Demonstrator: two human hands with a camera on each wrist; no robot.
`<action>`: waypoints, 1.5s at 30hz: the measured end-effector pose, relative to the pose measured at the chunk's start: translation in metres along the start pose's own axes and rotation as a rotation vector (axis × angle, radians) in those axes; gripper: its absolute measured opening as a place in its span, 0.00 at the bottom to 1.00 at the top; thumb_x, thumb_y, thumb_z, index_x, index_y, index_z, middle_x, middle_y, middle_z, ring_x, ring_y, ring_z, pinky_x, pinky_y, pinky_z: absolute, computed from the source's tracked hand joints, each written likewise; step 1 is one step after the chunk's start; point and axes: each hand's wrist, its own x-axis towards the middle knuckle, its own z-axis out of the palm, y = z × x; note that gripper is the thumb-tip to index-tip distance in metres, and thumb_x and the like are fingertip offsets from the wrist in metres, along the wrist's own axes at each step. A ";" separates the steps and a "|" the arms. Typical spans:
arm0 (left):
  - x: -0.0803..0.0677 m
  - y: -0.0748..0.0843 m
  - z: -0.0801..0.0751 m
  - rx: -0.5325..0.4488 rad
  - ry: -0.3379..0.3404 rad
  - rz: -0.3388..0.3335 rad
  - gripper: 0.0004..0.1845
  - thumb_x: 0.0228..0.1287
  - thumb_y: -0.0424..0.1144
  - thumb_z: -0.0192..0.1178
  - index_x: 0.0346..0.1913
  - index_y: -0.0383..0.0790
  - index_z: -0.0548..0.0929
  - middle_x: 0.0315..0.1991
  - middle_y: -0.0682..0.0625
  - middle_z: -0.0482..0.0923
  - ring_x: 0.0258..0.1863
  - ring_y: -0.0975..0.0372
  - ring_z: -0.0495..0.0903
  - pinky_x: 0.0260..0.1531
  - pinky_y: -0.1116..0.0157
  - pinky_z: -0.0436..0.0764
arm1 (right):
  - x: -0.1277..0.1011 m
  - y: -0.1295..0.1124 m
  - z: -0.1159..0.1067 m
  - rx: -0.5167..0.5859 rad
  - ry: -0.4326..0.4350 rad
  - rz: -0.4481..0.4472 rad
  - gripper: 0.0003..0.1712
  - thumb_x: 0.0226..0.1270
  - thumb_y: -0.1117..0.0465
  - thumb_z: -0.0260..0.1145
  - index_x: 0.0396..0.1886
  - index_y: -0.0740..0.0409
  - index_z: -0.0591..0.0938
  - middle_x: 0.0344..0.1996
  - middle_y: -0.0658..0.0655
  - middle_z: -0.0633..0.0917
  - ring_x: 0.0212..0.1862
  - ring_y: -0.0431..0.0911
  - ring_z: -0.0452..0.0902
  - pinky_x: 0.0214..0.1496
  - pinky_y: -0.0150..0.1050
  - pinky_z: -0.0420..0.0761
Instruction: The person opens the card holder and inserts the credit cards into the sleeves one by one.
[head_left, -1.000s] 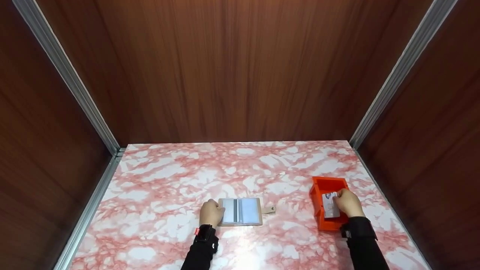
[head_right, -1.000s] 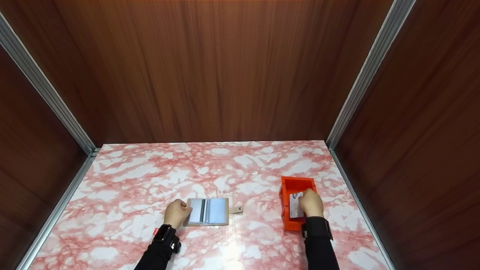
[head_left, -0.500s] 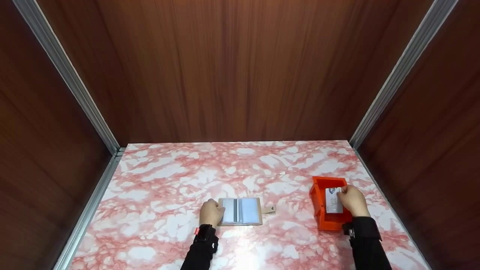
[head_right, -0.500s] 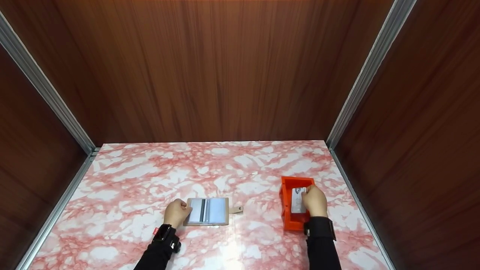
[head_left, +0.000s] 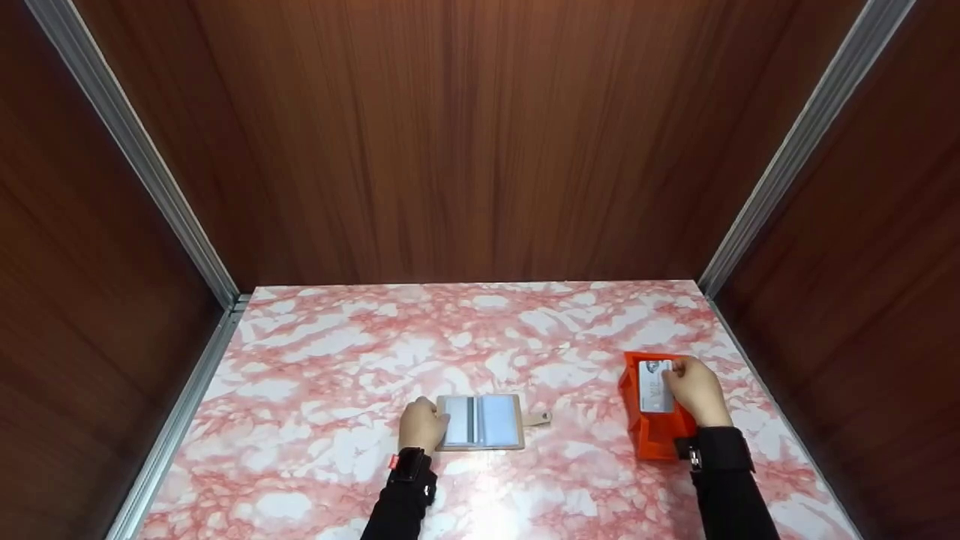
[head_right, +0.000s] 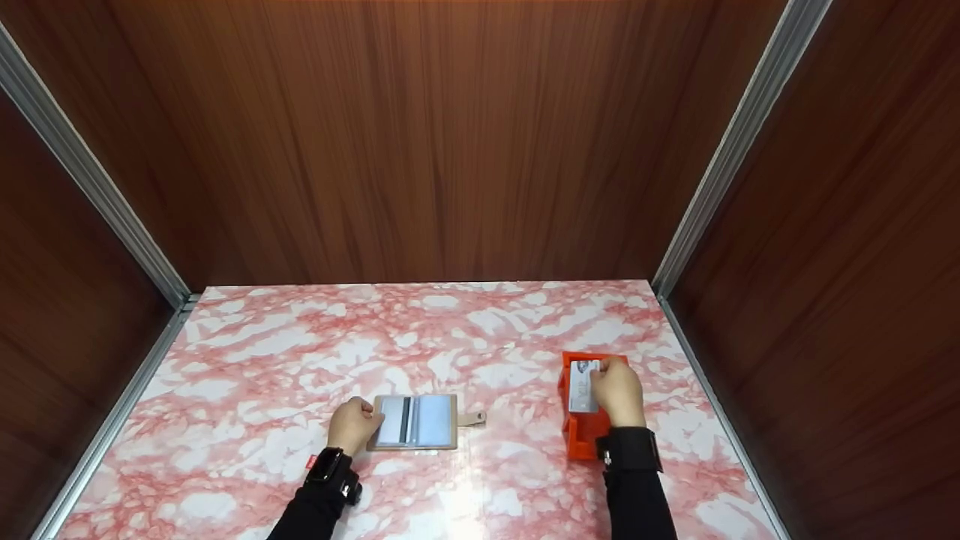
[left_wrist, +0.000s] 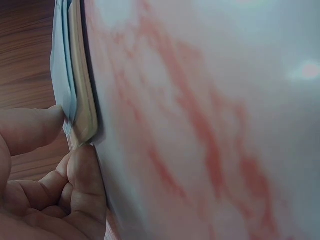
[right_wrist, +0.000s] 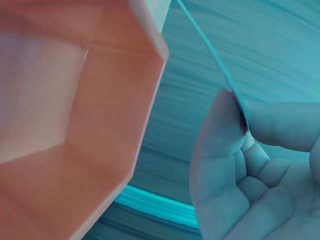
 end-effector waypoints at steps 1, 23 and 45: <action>0.000 0.000 0.000 -0.001 0.002 -0.003 0.13 0.52 0.34 0.70 0.33 0.26 0.81 0.29 0.37 0.80 0.32 0.43 0.81 0.39 0.49 0.79 | 0.000 -0.002 0.001 0.002 -0.005 -0.001 0.12 0.68 0.64 0.58 0.40 0.72 0.74 0.33 0.66 0.78 0.35 0.57 0.73 0.37 0.45 0.71; 0.001 -0.003 0.003 -0.002 0.000 -0.011 0.13 0.52 0.34 0.71 0.34 0.28 0.81 0.30 0.38 0.80 0.33 0.44 0.81 0.39 0.50 0.79 | 0.002 -0.046 0.042 0.124 -0.083 -0.021 0.13 0.70 0.65 0.58 0.46 0.73 0.74 0.36 0.64 0.78 0.35 0.53 0.74 0.37 0.43 0.74; 0.000 -0.001 0.003 0.009 0.026 -0.001 0.12 0.51 0.34 0.71 0.32 0.28 0.81 0.29 0.38 0.81 0.33 0.44 0.82 0.39 0.50 0.79 | -0.003 -0.070 0.092 0.250 -0.065 -0.095 0.05 0.66 0.70 0.62 0.36 0.70 0.75 0.26 0.57 0.77 0.26 0.46 0.73 0.29 0.38 0.77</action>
